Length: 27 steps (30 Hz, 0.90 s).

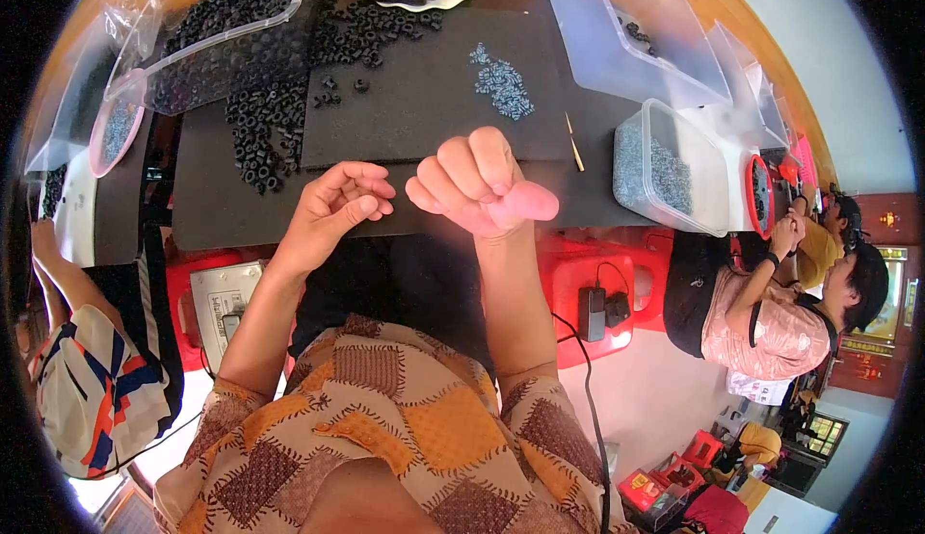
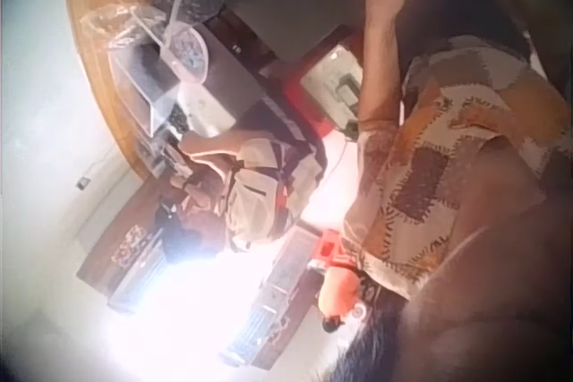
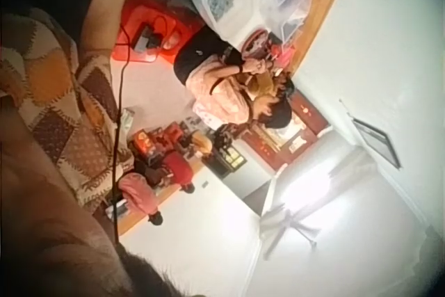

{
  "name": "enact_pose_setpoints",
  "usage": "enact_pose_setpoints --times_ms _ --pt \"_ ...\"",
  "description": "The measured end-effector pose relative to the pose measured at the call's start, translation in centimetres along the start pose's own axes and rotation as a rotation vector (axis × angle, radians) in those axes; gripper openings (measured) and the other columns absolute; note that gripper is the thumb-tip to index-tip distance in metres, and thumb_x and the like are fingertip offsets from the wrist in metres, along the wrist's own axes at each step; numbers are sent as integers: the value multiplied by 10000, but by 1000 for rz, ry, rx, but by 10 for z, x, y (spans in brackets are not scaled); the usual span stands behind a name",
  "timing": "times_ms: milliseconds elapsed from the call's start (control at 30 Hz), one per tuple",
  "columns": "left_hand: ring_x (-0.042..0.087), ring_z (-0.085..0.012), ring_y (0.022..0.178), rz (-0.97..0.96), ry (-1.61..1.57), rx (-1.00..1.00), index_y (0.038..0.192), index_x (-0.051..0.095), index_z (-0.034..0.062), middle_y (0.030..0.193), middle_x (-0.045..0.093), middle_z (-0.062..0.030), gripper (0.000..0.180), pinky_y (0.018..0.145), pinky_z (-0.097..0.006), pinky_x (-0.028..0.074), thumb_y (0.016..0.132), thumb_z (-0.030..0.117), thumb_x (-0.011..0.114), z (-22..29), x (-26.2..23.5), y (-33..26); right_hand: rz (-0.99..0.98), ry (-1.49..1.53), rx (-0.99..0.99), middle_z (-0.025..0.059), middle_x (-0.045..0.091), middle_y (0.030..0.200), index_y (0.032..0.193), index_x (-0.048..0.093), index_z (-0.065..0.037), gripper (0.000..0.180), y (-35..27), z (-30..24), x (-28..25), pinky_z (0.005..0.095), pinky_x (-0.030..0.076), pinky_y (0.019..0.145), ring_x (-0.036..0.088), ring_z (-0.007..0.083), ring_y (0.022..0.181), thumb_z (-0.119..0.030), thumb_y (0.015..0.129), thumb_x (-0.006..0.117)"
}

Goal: The person assembles small black rubber components by hand.

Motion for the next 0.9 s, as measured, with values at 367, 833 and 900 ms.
enact_pose_setpoints --times_ms 367,833,900 --pt "639 -140 956 -10 -29 25 1250 552 26 1095 646 -80 304 852 -277 504 956 80 605 -3 2 -4 475 -274 -147 -11 480 782 909 635 -105 116 -35 -47 -32 244 361 620 430 79 635 -185 881 715" --pt "636 -300 919 265 1355 617 1012 683 32 956 670 -118 195 814 -363 522 825 83 713 83 -46 53 867 -1364 -156 26 522 795 840 600 -12 178 -90 -72 -53 242 392 613 461 98 645 -135 969 599" --pt "601 -313 969 203 1421 634 1002 678 33 974 666 -116 223 843 -390 507 800 114 727 75 -38 72 911 -1766 -187 56 601 782 853 653 29 145 -76 -65 -37 244 428 590 541 109 636 -59 936 572"
Point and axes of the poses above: each hand's wrist, its own y-axis towards the middle knuckle, its own x-axis out of the palm, z = x × y, the point moved 4 cm from there along y, towards the middle knuckle
